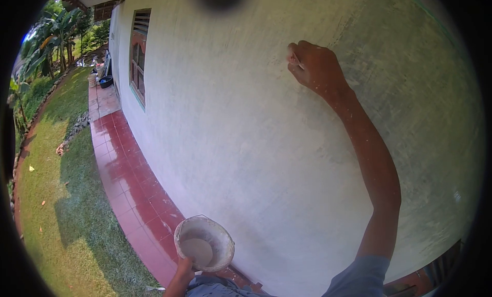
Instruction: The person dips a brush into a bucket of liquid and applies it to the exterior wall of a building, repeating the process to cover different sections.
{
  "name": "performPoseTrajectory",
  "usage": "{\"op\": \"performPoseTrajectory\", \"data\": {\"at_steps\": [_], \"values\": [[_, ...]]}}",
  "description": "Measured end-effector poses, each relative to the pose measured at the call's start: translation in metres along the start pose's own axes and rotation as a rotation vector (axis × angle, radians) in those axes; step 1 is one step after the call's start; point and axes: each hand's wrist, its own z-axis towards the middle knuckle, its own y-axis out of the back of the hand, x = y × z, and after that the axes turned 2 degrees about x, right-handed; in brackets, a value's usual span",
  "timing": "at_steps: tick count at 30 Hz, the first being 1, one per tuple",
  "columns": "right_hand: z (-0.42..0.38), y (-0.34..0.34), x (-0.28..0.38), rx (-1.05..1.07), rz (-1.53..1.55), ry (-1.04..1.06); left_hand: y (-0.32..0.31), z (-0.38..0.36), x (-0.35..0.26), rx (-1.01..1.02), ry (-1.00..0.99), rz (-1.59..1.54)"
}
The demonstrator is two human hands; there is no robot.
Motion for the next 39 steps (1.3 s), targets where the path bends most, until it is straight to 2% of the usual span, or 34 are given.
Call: {"op": "performPoseTrajectory", "data": {"at_steps": [2, 4, 5, 8, 9, 10, 12, 13, 14, 15, 16, 17, 18, 20, 21, 23, 24, 26, 28, 30, 32, 34, 36, 37, 39], "values": [[0.001, 0.012, 0.011, 0.004, -0.103, -0.013, -0.002, -0.007, -0.001, -0.014, -0.006, 0.006], [-0.002, 0.001, 0.022, 0.017, -0.417, 0.114, 0.002, -0.003, 0.001, -0.021, 0.004, 0.018], [-0.014, -0.012, 0.028, 0.168, -0.569, 0.180, 0.005, 0.001, 0.004, -0.027, 0.012, 0.028], [-0.068, -0.060, 0.051, 0.442, -0.616, 0.425, 0.023, 0.022, 0.021, 0.038, -0.035, 0.127], [-0.074, -0.063, 0.062, 0.455, -0.497, 0.395, 0.031, 0.028, 0.026, 0.045, -0.035, 0.132], [-0.070, -0.060, 0.061, 0.454, -0.505, 0.394, 0.037, 0.035, 0.031, 0.085, -0.073, 0.097], [-0.045, -0.039, 0.061, 0.357, 0.129, -0.022, 0.032, 0.037, 0.035, 0.125, -0.107, 0.046], [-0.031, -0.033, 0.037, 0.363, 0.284, -0.173, 0.030, 0.035, 0.031, 0.103, -0.096, 0.056], [-0.011, -0.016, 0.012, 0.536, 0.300, -0.376, 0.031, 0.032, 0.027, 0.080, -0.084, 0.074], [-0.003, -0.009, -0.016, 0.406, 0.167, -0.404, 0.035, 0.032, 0.028, 0.076, -0.080, 0.082], [0.006, -0.004, -0.043, 0.283, 0.171, -0.434, 0.037, 0.036, 0.029, 0.066, -0.082, 0.114], [0.021, 0.016, -0.049, 0.264, -0.011, -0.326, 0.038, 0.037, 0.031, 0.057, -0.087, 0.141], [0.031, 0.031, -0.040, 0.266, -0.009, -0.324, 0.028, 0.028, 0.021, 0.054, -0.085, 0.139], [0.038, 0.051, -0.012, 0.024, -0.554, 0.034, 0.002, 0.000, -0.005, -0.006, -0.029, 0.018], [0.033, 0.044, -0.005, 0.030, -0.552, 0.031, 0.009, 0.007, 0.003, -0.008, -0.023, 0.022], [0.009, 0.018, 0.009, 0.138, -0.562, 0.072, 0.031, 0.030, 0.031, 0.088, -0.095, 0.091], [-0.011, -0.008, 0.016, 0.271, -0.671, 0.165, 0.033, 0.033, 0.033, 0.091, -0.090, 0.098], [-0.051, -0.047, 0.040, 0.461, -0.580, 0.313, 0.034, 0.035, 0.032, 0.073, -0.085, 0.101], [-0.060, -0.047, 0.077, 0.622, -0.310, 0.180, 0.035, 0.036, 0.027, 0.100, -0.080, 0.117], [-0.048, -0.033, 0.078, 0.552, 0.189, -0.188, 0.029, 0.032, 0.024, 0.122, -0.072, 0.120], [-0.026, -0.024, 0.031, 0.479, 0.065, -0.265, 0.024, 0.024, 0.014, 0.120, -0.056, 0.172], [-0.008, -0.003, -0.020, 0.210, 0.002, -0.381, 0.029, 0.030, 0.018, 0.117, -0.073, 0.163], [0.010, 0.032, -0.019, -0.019, -0.181, -0.183, 0.027, 0.025, 0.017, 0.114, -0.086, 0.144], [0.013, 0.038, -0.011, -0.011, -0.169, -0.185, 0.020, 0.019, 0.010, 0.130, -0.095, 0.129], [0.005, 0.037, 0.022, -0.142, -0.182, -0.013, 0.014, 0.010, 0.001, 0.143, -0.104, 0.130]]}}
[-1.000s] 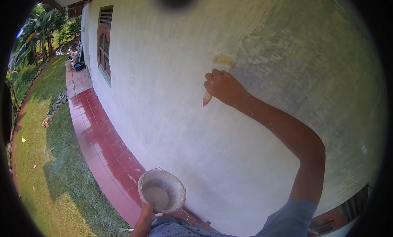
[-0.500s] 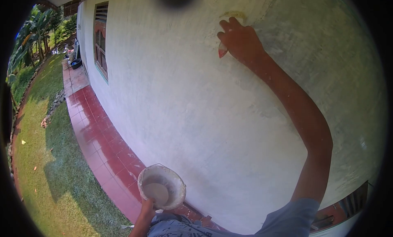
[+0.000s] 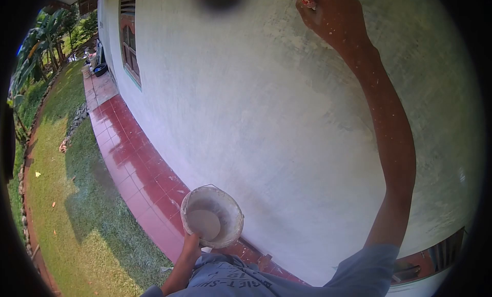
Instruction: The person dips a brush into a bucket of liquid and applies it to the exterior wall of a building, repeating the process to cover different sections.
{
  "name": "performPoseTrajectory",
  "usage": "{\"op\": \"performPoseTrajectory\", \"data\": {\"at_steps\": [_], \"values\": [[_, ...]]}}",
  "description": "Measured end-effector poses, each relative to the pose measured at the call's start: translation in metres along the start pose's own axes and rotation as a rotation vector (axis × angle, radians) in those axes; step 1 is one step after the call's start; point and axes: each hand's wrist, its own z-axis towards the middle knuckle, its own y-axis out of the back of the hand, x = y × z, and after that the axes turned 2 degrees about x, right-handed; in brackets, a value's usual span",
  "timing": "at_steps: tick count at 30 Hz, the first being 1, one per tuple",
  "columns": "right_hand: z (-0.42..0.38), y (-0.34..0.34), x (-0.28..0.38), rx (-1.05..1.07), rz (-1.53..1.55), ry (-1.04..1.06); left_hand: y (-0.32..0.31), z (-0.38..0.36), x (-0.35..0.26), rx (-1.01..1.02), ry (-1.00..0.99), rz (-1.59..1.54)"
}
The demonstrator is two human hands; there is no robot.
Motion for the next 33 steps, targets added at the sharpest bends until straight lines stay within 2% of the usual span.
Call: {"op": "performPoseTrajectory", "data": {"at_steps": [1, 3, 5, 7, 11, 12, 15, 17, 19, 22, 24, 28, 30, 31, 33], "values": [[-0.014, -0.002, 0.024, 0.018, 0.022, -0.017, -0.004, -0.002, -0.005, -0.006, -0.027, 0.011], [-0.049, -0.004, 0.084, 0.410, 0.789, -0.416, -0.014, -0.010, -0.019, -0.009, -0.079, 0.037], [-0.097, -0.006, 0.150, 0.750, 1.067, -0.663, -0.030, -0.025, -0.038, -0.018, -0.080, 0.015], [-0.173, -0.045, 0.201, 0.769, 1.222, -0.533, -0.050, -0.034, -0.064, -0.042, -0.070, 0.000], [-0.279, -0.078, 0.292, 0.857, 1.487, -1.080, -0.071, -0.043, -0.088, -0.027, -0.135, 0.031], [-0.295, -0.082, 0.307, 0.851, 1.458, -1.083, -0.068, -0.036, -0.081, 0.016, -0.219, 0.033], [-0.317, -0.087, 0.335, 0.853, 1.407, -1.121, -0.081, -0.034, -0.088, -0.002, -0.248, 0.074], [-0.325, -0.091, 0.346, 0.702, 1.254, -1.000, -0.087, -0.033, -0.089, 0.000, -0.254, 0.081], [-0.329, -0.092, 0.354, 0.669, 1.206, -1.012, -0.093, -0.034, -0.089, 0.003, -0.265, 0.082], [-0.327, -0.099, 0.365, 0.706, 1.099, -1.035, -0.101, -0.033, -0.092, 0.005, -0.239, 0.079], [-0.313, -0.091, 0.366, 0.876, 0.910, -1.116, -0.105, -0.034, -0.091, 0.014, -0.254, 0.099], [-0.353, -0.111, 0.359, 0.734, 1.174, -1.235, -0.115, -0.027, -0.084, 0.010, -0.252, 0.074], [-0.363, -0.114, 0.352, 0.647, 1.551, -1.598, -0.117, -0.028, -0.086, -0.003, -0.194, 0.046], [-0.367, -0.114, 0.350, 0.650, 1.564, -1.585, -0.116, -0.026, -0.083, -0.013, -0.204, 0.043], [-0.376, -0.115, 0.342, 0.564, 1.356, -1.257, -0.114, -0.017, -0.076, -0.010, -0.164, 0.039]]}}
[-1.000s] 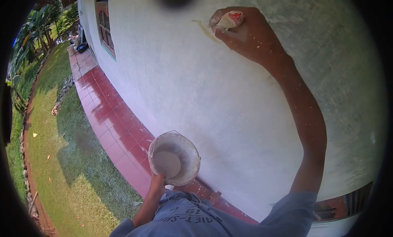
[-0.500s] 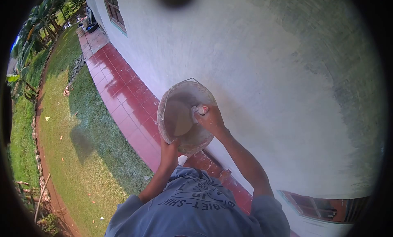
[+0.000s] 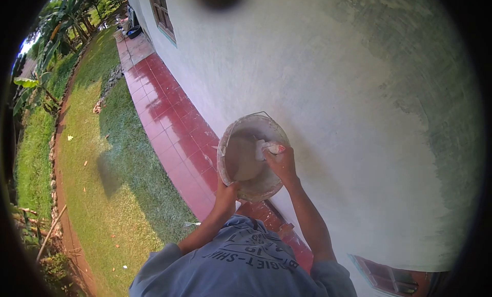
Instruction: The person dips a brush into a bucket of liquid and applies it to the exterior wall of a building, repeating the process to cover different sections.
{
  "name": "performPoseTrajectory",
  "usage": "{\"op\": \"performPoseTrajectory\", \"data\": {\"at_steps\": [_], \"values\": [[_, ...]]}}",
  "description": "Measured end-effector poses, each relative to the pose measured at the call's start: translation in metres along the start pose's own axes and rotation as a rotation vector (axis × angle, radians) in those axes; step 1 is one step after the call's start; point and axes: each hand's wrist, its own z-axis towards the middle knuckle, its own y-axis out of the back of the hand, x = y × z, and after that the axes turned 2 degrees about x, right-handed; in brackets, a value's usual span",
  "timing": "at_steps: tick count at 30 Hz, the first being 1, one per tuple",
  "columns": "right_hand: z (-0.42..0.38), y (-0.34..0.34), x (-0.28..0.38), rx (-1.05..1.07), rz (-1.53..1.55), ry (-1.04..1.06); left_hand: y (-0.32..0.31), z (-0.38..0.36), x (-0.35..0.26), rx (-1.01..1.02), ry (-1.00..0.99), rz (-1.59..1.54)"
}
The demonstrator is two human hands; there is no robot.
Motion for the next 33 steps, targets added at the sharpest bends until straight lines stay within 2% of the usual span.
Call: {"op": "performPoseTrajectory", "data": {"at_steps": [1, 2, 4, 10, 11, 13, 17, 19, 20, 22, 23, 25, 26, 28, 29, 30, 32, 33], "values": [[0.000, 0.003, -0.008, 0.030, -0.122, 0.156, -0.001, 0.000, 0.000, -0.011, -0.011, -0.003], [-0.003, 0.002, -0.003, 0.038, -0.117, 0.163, -0.004, -0.001, -0.001, -0.018, 0.005, -0.015], [-0.009, 0.004, 0.014, 0.092, 0.258, -0.192, -0.007, -0.001, -0.006, -0.021, 0.016, -0.031], [-0.005, 0.020, 0.006, 0.081, 0.334, -0.174, -0.002, 0.006, 0.002, -0.006, 0.034, -0.006], [-0.004, 0.027, 0.017, 0.054, 0.326, -0.173, 0.002, 0.008, 0.005, -0.015, 0.035, 0.022], [0.014, 0.045, 0.060, 0.031, 0.519, -0.291, 0.001, 0.011, 0.008, -0.019, 0.017, -0.017], [0.067, 0.097, 0.145, 0.022, 0.663, -0.126, 0.010, 0.015, 0.004, 0.008, 0.065, -0.005], [0.087, 0.131, 0.218, -0.031, 0.665, 0.055, 0.010, 0.012, -0.002, -0.018, 0.058, -0.055], [0.099, 0.148, 0.254, -0.059, 0.706, 0.226, 0.015, 0.014, 0.001, -0.008, 0.053, -0.053], [0.116, 0.175, 0.327, -0.189, 0.465, 0.473, 0.027, 0.023, 0.013, -0.005, 0.039, 0.001], [0.124, 0.191, 0.355, -0.227, 0.339, 0.637, 0.024, 0.020, 0.010, 0.002, 0.034, -0.001], [0.139, 0.209, 0.407, -0.387, 0.029, 0.833, 0.018, 0.012, -0.002, -0.050, 0.083, 0.044], [0.151, 0.217, 0.423, -0.389, 0.026, 0.838, 0.019, 0.014, 0.001, -0.045, 0.079, 0.043], [0.170, 0.229, 0.444, -0.372, -0.207, 0.663, 0.026, 0.017, 0.009, -0.028, 0.055, 0.005], [0.173, 0.235, 0.443, -0.392, -0.523, 0.775, 0.028, 0.018, 0.014, -0.025, 0.052, 0.001], [0.177, 0.246, 0.440, -0.393, -0.525, 0.780, 0.033, 0.018, 0.019, -0.024, 0.046, -0.029], [0.189, 0.265, 0.442, -0.461, -1.355, 1.024, 0.029, 0.019, 0.016, -0.021, 0.036, -0.066], [0.177, 0.258, 0.457, -0.463, -1.360, 1.031, 0.024, 0.012, 0.005, -0.042, 0.063, -0.087]]}}
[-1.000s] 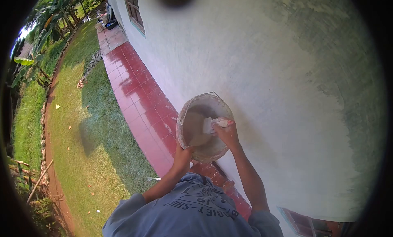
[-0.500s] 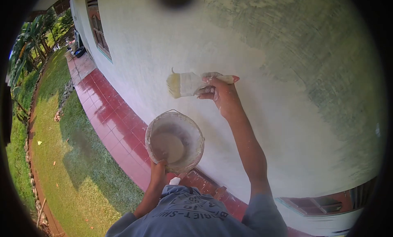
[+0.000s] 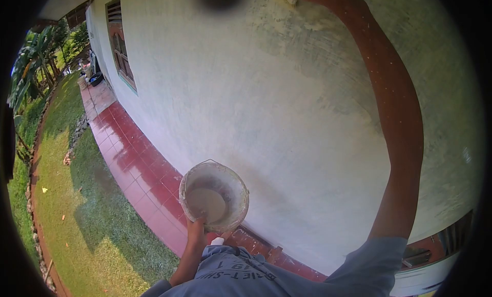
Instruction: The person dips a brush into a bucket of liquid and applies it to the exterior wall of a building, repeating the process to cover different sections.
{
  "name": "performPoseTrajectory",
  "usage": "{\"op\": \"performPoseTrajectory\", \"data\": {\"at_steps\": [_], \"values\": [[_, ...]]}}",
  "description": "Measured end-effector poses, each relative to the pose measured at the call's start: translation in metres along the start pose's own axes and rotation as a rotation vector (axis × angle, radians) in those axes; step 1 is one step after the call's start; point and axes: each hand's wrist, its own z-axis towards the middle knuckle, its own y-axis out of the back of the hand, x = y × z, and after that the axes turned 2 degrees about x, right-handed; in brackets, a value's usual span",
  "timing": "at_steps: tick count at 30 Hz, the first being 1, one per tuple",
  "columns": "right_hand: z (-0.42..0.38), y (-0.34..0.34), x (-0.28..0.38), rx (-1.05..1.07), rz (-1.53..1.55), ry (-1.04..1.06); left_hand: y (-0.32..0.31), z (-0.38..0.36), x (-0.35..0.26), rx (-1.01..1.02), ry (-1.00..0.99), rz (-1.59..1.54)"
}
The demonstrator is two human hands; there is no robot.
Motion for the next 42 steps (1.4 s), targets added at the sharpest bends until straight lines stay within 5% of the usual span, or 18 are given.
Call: {"op": "performPoseTrajectory", "data": {"at_steps": [3, 5, 6, 9, 15, 17, 22, 24, 29, 31, 33, 37, 42], "values": [[0.013, 0.019, 0.030, 0.091, 0.097, 0.062, -0.015, -0.012, -0.019, -0.028, 0.053, -0.029], [0.002, -0.027, 0.069, -0.711, 0.039, -0.231, -0.013, -0.012, -0.021, -0.036, 0.071, -0.025], [-0.004, 0.010, 0.058, 0.192, 0.421, -0.248, -0.011, -0.010, -0.018, -0.029, 0.057, -0.023], [-0.008, -0.014, 0.035, 0.365, 0.223, -0.151, 0.008, 0.000, 0.001, 0.001, 0.001, 0.018], [0.017, 0.021, 0.031, 0.032, 0.092, 0.057, 0.009, 0.005, 0.005, -0.049, 0.006, 0.018], [0.001, -0.012, 0.045, 0.212, 0.314, -0.159, 0.025, 0.013, 0.020, -0.019, -0.057, 0.034], [-0.012, -0.035, 0.034, 0.420, 0.157, -0.023, 0.020, 0.008, 0.008, -0.049, 0.007, 0.036], [0.008, -0.002, 0.024, 0.054, 0.021, 0.102, 0.024, 0.014, 0.015, -0.050, -0.001, 0.040], [0.007, -0.010, 0.039, -0.251, 0.087, 0.199, 0.037, 0.020, 0.024, -0.026, -0.002, 0.084], [-0.018, -0.017, 0.074, 0.295, 0.316, -0.013, 0.028, 0.014, 0.014, -0.043, 0.033, 0.083], [-0.038, -0.046, 0.082, 0.464, 0.165, 0.055, 0.024, 0.008, 0.009, -0.039, 0.048, 0.083], [-0.015, -0.019, 0.050, 0.241, 0.042, 0.068, 0.038, 0.024, 0.022, -0.008, 0.009, 0.054], [0.079, 0.069, -0.013, -0.207, -0.480, 0.271, 0.045, 0.028, 0.034, -0.018, -0.008, 0.078]]}}
